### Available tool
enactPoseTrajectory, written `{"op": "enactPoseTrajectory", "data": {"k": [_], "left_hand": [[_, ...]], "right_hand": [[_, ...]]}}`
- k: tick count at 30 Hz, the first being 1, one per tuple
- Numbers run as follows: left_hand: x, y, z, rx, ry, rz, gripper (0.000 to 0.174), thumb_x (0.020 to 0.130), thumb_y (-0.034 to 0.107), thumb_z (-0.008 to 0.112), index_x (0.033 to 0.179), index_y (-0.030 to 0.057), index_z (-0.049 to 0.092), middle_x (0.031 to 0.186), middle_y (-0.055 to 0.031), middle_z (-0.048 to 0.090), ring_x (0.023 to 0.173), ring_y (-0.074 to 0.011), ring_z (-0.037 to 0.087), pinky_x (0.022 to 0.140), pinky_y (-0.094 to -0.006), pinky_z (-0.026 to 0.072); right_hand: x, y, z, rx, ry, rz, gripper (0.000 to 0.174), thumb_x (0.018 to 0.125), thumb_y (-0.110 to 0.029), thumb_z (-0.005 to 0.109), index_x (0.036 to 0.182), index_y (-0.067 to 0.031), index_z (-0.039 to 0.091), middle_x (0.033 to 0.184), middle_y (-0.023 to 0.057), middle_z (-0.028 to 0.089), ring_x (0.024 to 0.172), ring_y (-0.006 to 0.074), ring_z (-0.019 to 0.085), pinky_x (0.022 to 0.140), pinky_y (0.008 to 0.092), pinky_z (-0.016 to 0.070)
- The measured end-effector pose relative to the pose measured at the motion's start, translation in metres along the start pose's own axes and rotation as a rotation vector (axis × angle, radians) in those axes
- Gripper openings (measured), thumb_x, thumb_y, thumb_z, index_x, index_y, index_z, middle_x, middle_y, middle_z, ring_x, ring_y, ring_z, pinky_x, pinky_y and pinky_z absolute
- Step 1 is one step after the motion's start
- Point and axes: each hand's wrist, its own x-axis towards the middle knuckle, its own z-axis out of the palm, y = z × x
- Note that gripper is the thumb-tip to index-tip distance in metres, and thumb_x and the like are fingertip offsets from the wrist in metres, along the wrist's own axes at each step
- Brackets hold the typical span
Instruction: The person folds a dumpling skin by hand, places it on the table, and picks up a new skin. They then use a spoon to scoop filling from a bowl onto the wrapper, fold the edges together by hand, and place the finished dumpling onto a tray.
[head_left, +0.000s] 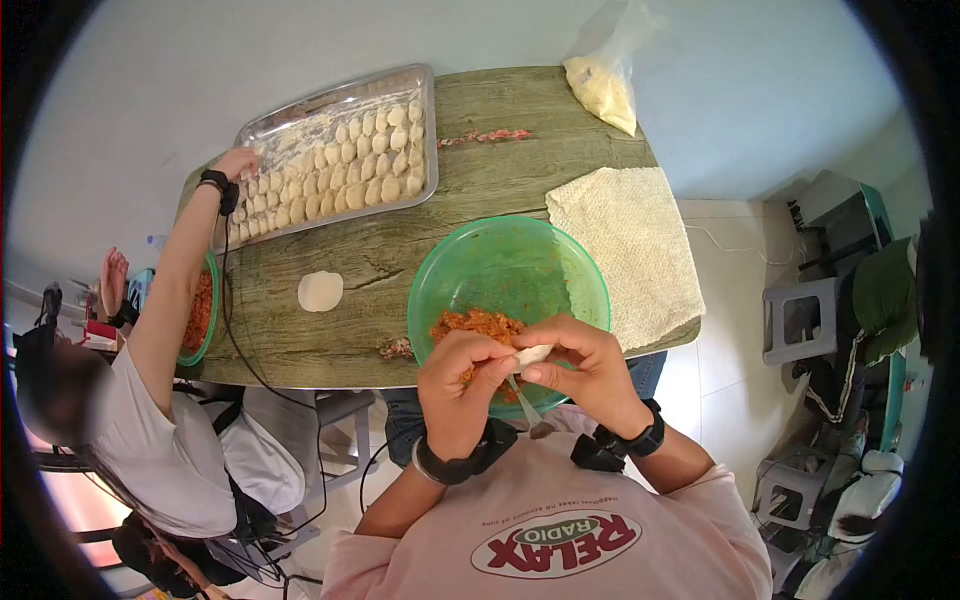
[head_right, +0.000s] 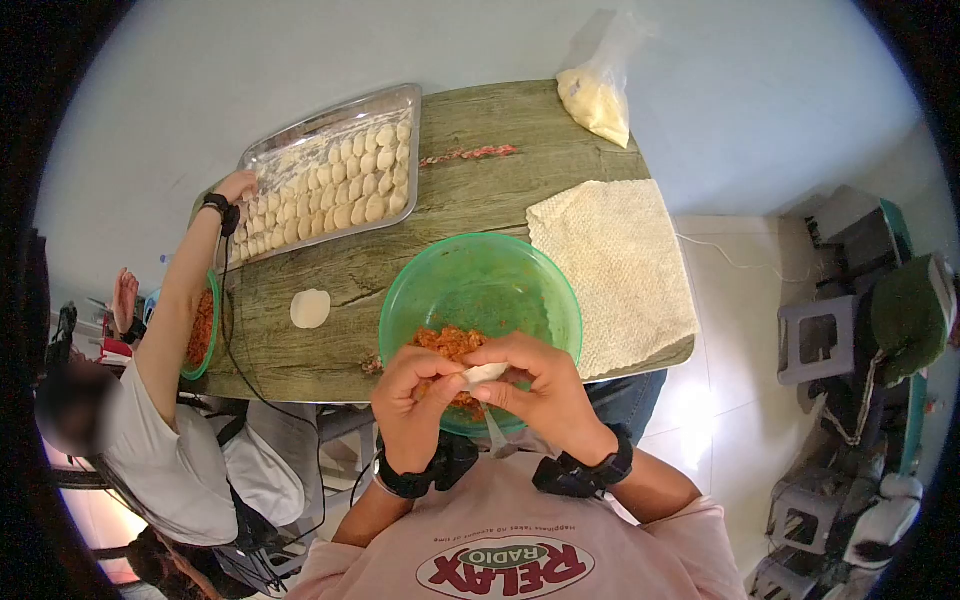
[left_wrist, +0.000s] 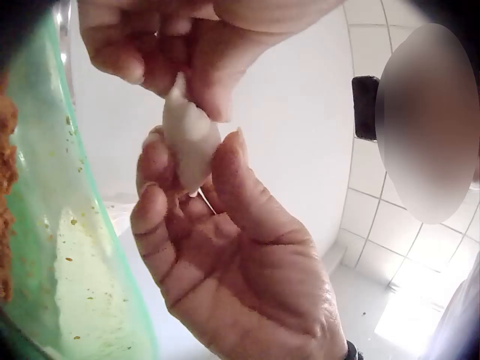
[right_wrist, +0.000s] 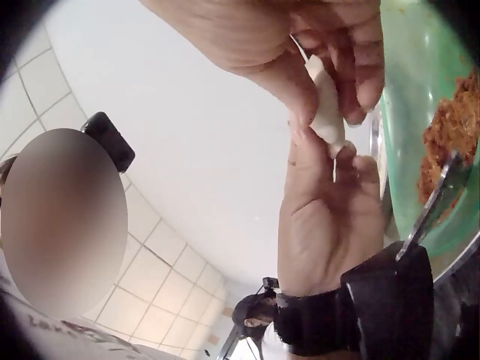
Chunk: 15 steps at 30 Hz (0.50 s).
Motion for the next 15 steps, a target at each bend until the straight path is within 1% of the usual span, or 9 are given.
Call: {"op": "enactPoseTrajectory", "data": {"k": [3, 5, 6, 8, 11, 12, 14, 15], "left_hand": [[0.0003, 0.0029, 0.0075, -0.078, 0.006, -0.040, 0.014, 0.077, 0.005, 0.069, 0.088, 0.0015, 0.063, 0.087, -0.0055, 0.059, 0.075, -0.0118, 0.055, 0.067, -0.0229, 0.0435], [0.0015, 0.0026, 0.0077, -0.034, -0.004, 0.015, 0.011, 0.077, 0.004, 0.067, 0.087, 0.0006, 0.063, 0.082, -0.0064, 0.059, 0.071, -0.0136, 0.055, 0.063, -0.0241, 0.0434], [0.0018, 0.0024, 0.0080, -0.034, -0.004, 0.015, 0.011, 0.077, 0.004, 0.067, 0.087, 0.0006, 0.063, 0.082, -0.0064, 0.059, 0.071, -0.0136, 0.055, 0.063, -0.0241, 0.0434], [0.0025, 0.0015, 0.0074, 0.006, 0.001, 0.078, 0.009, 0.078, 0.003, 0.066, 0.086, 0.0012, 0.063, 0.081, -0.0062, 0.058, 0.070, -0.0138, 0.055, 0.063, -0.0241, 0.0434], [0.0022, -0.0009, 0.0079, 0.032, 0.016, 0.097, 0.009, 0.077, 0.003, 0.067, 0.084, 0.0018, 0.062, 0.081, -0.0068, 0.058, 0.069, -0.0154, 0.055, 0.062, -0.0250, 0.0431], [0.0021, -0.0014, 0.0072, 0.031, 0.016, 0.097, 0.009, 0.077, 0.003, 0.067, 0.084, 0.0018, 0.062, 0.081, -0.0068, 0.058, 0.069, -0.0154, 0.055, 0.062, -0.0250, 0.0431], [0.0015, -0.0019, 0.0049, 0.078, -0.013, 0.074, 0.009, 0.077, 0.004, 0.067, 0.083, 0.0014, 0.061, 0.082, -0.0063, 0.057, 0.074, -0.0162, 0.054, 0.067, -0.0263, 0.0425], [0.0013, -0.0023, 0.0048, 0.078, -0.013, 0.076, 0.009, 0.077, 0.004, 0.067, 0.083, 0.0014, 0.061, 0.082, -0.0063, 0.057, 0.074, -0.0162, 0.054, 0.067, -0.0263, 0.0425]], "right_hand": [[-0.0031, -0.0031, -0.0036, -0.007, 0.036, 0.012, 0.026, 0.078, 0.000, 0.068, 0.103, -0.0022, 0.062, 0.098, 0.0065, 0.059, 0.088, 0.0144, 0.059, 0.076, 0.0252, 0.0496], [-0.0034, -0.0003, -0.0039, -0.043, 0.051, 0.019, 0.026, 0.076, 0.002, 0.068, 0.102, -0.0015, 0.062, 0.097, 0.0067, 0.059, 0.088, 0.0142, 0.059, 0.074, 0.0257, 0.0502], [-0.0037, -0.0005, -0.0032, -0.044, 0.051, 0.020, 0.026, 0.076, 0.002, 0.068, 0.102, -0.0015, 0.062, 0.097, 0.0067, 0.059, 0.088, 0.0142, 0.059, 0.074, 0.0257, 0.0502], [-0.0031, -0.0009, 0.0004, -0.107, 0.064, -0.017, 0.028, 0.074, 0.002, 0.070, 0.101, -0.0011, 0.063, 0.096, 0.0071, 0.059, 0.087, 0.0144, 0.059, 0.072, 0.0259, 0.0508], [-0.0025, -0.0020, 0.0024, -0.163, 0.076, -0.043, 0.028, 0.072, 0.002, 0.071, 0.099, -0.0012, 0.063, 0.094, 0.0080, 0.060, 0.084, 0.0153, 0.060, 0.069, 0.0258, 0.0509], [-0.0025, -0.0023, 0.0032, -0.164, 0.076, -0.043, 0.028, 0.072, 0.002, 0.071, 0.099, -0.0012, 0.063, 0.094, 0.0080, 0.060, 0.084, 0.0153, 0.060, 0.069, 0.0258, 0.0509], [-0.0024, -0.0026, 0.0050, -0.215, 0.081, -0.068, 0.029, 0.071, 0.002, 0.072, 0.098, -0.0017, 0.063, 0.092, 0.0084, 0.061, 0.082, 0.0163, 0.060, 0.067, 0.0257, 0.0506], [-0.0019, -0.0025, 0.0055, -0.215, 0.081, -0.069, 0.029, 0.071, 0.002, 0.072, 0.098, -0.0017, 0.063, 0.092, 0.0084, 0.061, 0.082, 0.0163, 0.060, 0.067, 0.0257, 0.0506]]}}
